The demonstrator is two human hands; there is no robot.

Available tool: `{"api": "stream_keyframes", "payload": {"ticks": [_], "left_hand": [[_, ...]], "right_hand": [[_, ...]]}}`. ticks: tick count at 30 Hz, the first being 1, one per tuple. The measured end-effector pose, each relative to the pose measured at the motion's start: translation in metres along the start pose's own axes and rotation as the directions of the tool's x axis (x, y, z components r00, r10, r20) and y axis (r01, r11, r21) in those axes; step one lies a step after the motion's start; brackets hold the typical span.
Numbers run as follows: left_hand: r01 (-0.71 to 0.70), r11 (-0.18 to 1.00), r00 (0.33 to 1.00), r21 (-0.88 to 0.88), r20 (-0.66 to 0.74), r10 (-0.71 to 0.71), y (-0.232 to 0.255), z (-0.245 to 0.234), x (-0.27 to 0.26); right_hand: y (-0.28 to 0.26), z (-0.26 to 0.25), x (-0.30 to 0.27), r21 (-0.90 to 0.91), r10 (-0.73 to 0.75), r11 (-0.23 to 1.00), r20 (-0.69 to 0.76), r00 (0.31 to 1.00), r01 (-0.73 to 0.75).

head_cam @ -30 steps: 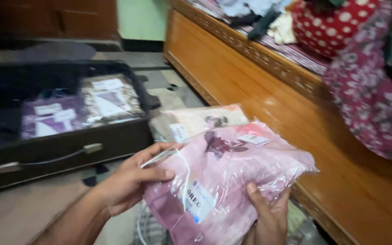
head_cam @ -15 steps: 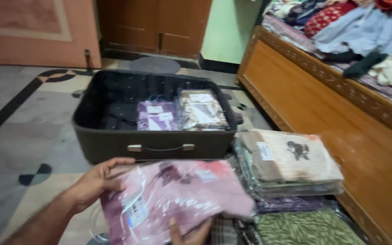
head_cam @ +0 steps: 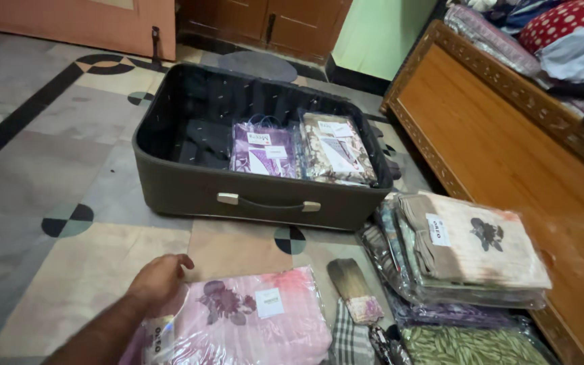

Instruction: The person organizes packaged fabrics on the floor next to a suitcase, using a cloth to wipe the surfaces and a large brush to dust the packages.

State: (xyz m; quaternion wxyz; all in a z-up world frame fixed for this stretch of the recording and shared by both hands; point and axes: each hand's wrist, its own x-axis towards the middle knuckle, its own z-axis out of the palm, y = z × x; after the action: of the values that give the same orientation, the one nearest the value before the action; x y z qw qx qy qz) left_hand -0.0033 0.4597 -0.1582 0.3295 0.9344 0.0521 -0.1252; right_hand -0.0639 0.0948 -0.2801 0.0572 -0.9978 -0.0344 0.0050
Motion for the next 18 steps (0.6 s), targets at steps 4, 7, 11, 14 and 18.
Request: {"api": "stream_keyframes", "payload": {"ticks": [4,7,11,14,18], "left_hand": [[-0.121,0.901,0.989,0.415,-0.026,0.145,0.04,-0.004,-0.031],[-0.119,0.774,0.991,0.622,0.117,0.059,0.063,0.014,-0.066],[0.077,0.766,0.913,0.638,0.264,-0.311,0.088,0.067,-0.139],[0.219,0.778,0.839,0.588,0.294,-0.458,0.088,0.091,-0.179],[0.232,0.795,0.82,0.56,0.328,-0.47,0.066,0.098,-0.192]], "right_hand": [[0.03,0.031,-0.012,-0.055,-0.069,0.996,-0.012,0.998,0.068],[0.029,0.041,-0.012,-0.087,-0.22,0.975,-0.196,0.955,0.207],[0.002,0.034,-0.018,-0.184,-0.362,0.93,-0.617,0.698,0.319],[0.0,0.013,-0.024,-0.175,-0.237,0.956,0.019,0.971,0.236],[-0.048,-0.074,-0.039,-0.12,0.018,0.991,0.515,0.857,0.051]]}}
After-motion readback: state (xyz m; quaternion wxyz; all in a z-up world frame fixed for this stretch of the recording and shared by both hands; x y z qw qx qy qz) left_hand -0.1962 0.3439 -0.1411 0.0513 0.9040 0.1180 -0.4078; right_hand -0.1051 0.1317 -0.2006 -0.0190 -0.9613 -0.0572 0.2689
